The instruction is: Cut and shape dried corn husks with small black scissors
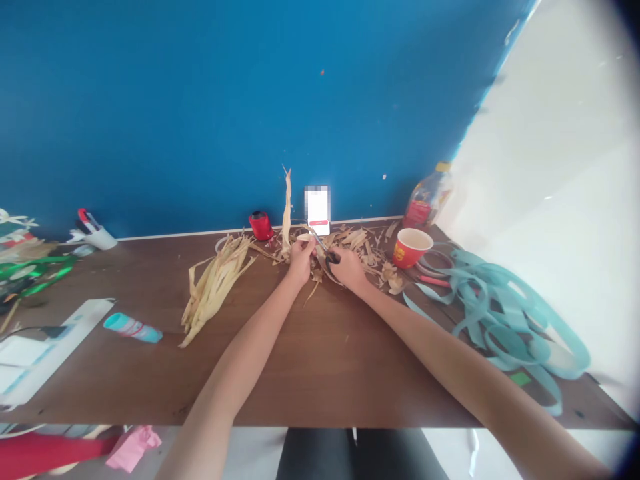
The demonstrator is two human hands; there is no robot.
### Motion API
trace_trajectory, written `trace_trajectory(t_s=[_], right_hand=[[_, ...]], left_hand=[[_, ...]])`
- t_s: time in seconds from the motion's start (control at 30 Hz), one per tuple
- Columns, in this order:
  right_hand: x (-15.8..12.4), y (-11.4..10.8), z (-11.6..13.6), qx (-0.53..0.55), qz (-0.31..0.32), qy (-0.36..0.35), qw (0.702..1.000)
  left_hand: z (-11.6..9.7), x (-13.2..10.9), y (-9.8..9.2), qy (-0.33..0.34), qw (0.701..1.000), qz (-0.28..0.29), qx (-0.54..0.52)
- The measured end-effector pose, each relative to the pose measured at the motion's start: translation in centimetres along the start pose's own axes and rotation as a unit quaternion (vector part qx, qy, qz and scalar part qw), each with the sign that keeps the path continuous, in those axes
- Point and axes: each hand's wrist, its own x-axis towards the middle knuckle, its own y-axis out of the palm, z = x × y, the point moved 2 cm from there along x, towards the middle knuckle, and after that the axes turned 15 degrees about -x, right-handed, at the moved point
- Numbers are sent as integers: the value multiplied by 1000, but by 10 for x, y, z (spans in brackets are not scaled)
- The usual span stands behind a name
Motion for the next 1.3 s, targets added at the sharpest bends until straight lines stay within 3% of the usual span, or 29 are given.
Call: trace_trajectory(t_s=[1.1,1.3], right_hand=[[0,4,-3,-51,12,-8,999],[0,0,-3,15,-22,13,1000]], left_hand=[[-2,2,-3,-2,1000,-11,-17],[0,1,-1,-3,1000,-15,-6]])
